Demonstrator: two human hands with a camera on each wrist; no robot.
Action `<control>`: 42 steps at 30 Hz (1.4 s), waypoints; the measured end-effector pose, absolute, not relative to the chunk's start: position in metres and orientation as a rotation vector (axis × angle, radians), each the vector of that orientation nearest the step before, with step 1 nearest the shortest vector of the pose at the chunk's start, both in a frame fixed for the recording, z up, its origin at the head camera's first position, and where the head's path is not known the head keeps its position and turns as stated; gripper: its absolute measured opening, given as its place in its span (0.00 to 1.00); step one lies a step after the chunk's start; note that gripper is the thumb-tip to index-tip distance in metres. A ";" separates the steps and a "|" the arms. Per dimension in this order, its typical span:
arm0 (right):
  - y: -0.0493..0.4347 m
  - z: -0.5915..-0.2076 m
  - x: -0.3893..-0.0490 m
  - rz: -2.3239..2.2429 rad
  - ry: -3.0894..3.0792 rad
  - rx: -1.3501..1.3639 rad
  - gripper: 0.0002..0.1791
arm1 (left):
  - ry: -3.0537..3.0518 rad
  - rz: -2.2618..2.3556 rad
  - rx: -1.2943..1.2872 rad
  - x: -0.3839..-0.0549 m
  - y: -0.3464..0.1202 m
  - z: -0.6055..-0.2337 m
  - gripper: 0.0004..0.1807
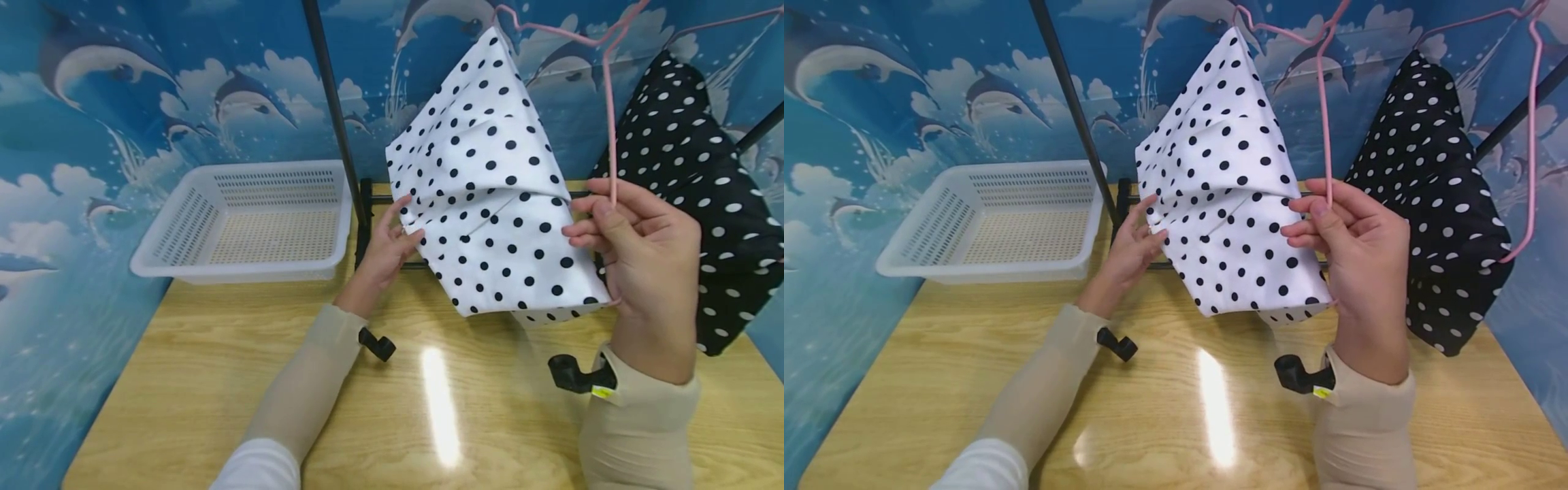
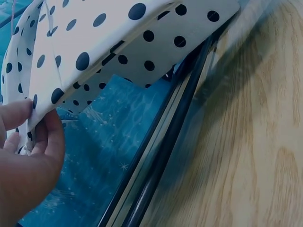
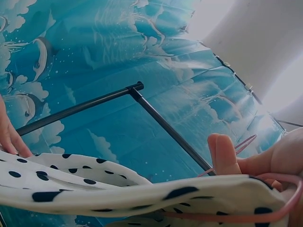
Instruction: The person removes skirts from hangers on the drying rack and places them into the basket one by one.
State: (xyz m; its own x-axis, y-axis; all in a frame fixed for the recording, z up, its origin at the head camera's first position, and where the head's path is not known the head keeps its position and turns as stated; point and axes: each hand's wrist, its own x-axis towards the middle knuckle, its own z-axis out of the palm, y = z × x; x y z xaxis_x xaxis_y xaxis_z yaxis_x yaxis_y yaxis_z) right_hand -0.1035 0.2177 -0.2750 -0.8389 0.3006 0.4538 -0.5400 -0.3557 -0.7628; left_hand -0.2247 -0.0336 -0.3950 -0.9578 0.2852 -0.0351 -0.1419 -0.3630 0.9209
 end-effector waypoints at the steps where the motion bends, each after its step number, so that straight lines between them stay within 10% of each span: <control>1: 0.218 -0.275 -0.104 2.209 -1.373 0.317 0.15 | 1.597 2.387 0.191 -0.225 -0.034 -0.394 0.38; 42: 0.213 -0.279 -0.105 2.186 -1.483 0.304 0.16 | 1.813 2.496 -0.037 -0.247 -0.053 -0.354 0.26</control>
State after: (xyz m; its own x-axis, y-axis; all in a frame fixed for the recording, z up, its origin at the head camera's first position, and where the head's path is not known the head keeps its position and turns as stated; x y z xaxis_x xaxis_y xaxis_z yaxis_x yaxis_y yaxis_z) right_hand -0.1052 0.2126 -0.2785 -0.8613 0.2611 0.4360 -0.5016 -0.2990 -0.8118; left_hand -0.2470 -0.0526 -0.3543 -0.9981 0.0314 -0.0524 -0.0596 -0.3084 0.9494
